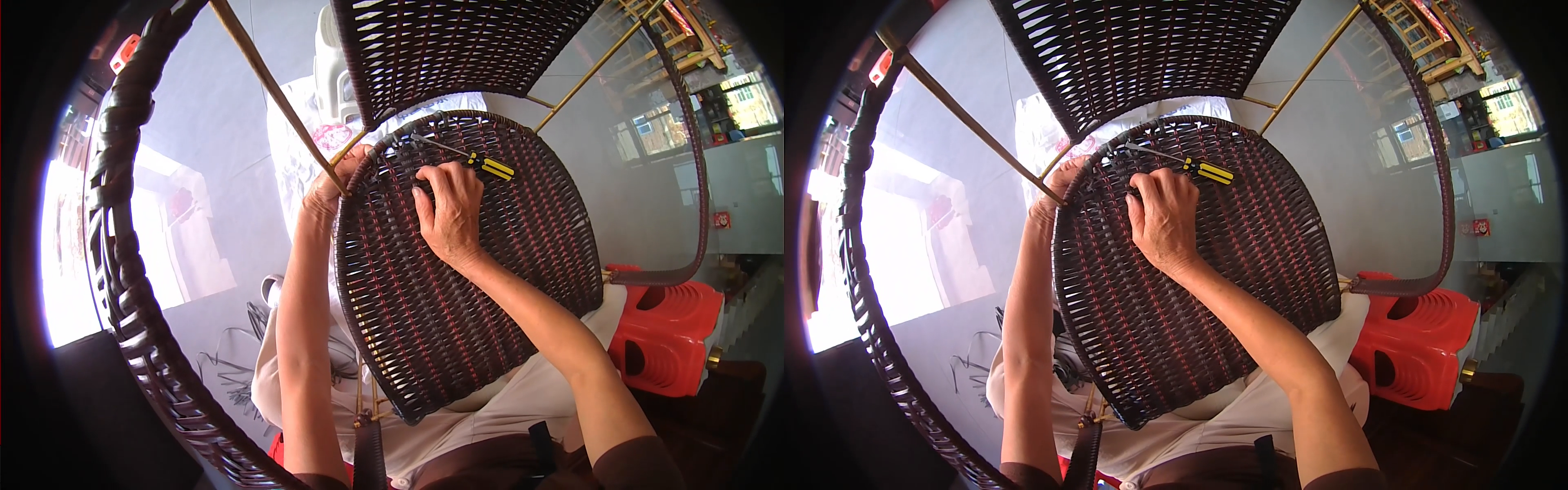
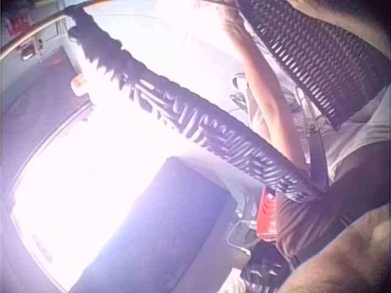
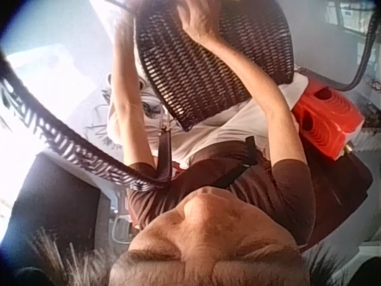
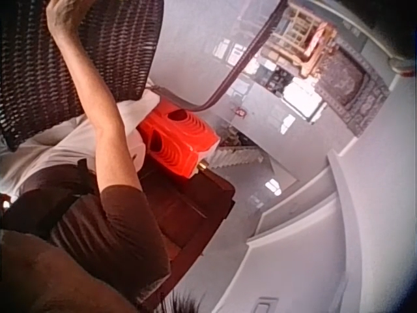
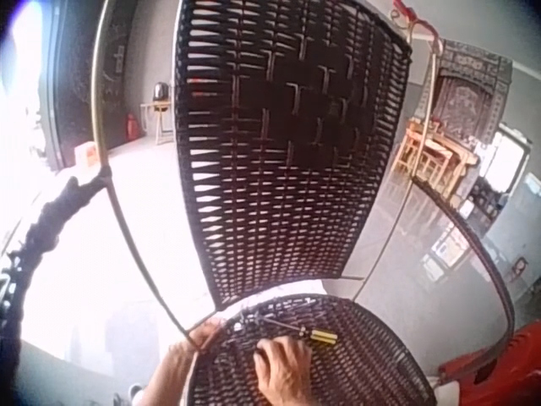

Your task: The person weaves plastic strips through the frame of a wicker chair, using a screwdriver to tighten the weave.

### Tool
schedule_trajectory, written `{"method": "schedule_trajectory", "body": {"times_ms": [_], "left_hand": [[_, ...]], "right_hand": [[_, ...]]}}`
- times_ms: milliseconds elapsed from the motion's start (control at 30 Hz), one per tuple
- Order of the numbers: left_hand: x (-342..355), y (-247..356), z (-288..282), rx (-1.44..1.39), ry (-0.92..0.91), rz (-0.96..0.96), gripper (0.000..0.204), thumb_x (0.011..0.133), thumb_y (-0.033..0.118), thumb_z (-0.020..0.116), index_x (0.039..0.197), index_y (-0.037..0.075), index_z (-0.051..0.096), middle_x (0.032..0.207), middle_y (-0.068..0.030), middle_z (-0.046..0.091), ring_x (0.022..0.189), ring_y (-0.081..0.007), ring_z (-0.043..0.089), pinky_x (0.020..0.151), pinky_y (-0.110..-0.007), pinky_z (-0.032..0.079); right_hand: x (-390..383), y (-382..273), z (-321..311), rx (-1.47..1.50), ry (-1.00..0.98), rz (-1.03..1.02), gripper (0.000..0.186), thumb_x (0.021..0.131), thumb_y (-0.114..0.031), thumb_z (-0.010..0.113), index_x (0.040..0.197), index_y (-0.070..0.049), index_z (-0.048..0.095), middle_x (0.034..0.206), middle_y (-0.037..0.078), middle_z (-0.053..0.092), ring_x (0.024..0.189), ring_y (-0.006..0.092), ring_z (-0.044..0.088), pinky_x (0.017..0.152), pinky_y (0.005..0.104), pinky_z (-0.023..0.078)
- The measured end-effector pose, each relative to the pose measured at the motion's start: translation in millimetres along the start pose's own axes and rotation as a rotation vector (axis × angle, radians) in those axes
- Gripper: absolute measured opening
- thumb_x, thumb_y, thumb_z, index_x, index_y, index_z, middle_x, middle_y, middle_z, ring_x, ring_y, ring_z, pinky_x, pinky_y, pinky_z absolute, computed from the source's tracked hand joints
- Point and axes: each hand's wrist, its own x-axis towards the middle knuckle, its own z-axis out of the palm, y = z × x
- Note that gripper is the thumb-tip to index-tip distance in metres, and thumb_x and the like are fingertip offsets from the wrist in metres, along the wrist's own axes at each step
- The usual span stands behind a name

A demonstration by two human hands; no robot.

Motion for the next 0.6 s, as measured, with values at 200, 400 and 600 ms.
{"method": "schedule_trajectory", "body": {"times_ms": [200,400,600], "left_hand": [[2,7,-12,0.064,-0.119,0.021,0.018,0.078,0.01,0.064,0.094,0.004,0.058,0.079,0.0011,0.06,0.064,-0.0061,0.057,0.055,-0.017,0.047],[6,2,-21,0.092,-0.127,-0.001,0.017,0.078,0.008,0.062,0.094,0.004,0.058,0.079,0.0019,0.06,0.064,-0.0053,0.056,0.055,-0.016,0.046],[7,3,-7,0.074,-0.09,-0.029,0.009,0.083,0.007,0.059,0.09,0.002,0.062,0.077,-0.0002,0.064,0.061,-0.0054,0.058,0.053,-0.017,0.047]], "right_hand": [[0,0,2,0.01,-0.001,-0.001,0.022,0.081,-0.014,0.06,0.1,-0.01,0.051,0.09,0.007,0.044,0.086,0.0249,0.044,0.08,0.0411,0.034],[0,-1,1,0.008,0.013,-0.015,0.022,0.08,-0.014,0.06,0.1,-0.01,0.051,0.09,0.007,0.044,0.087,0.0247,0.044,0.08,0.0407,0.034],[0,1,1,0.001,0.015,-0.015,0.021,0.08,-0.014,0.061,0.099,-0.01,0.051,0.09,0.007,0.044,0.087,0.0245,0.044,0.08,0.0407,0.034]]}}
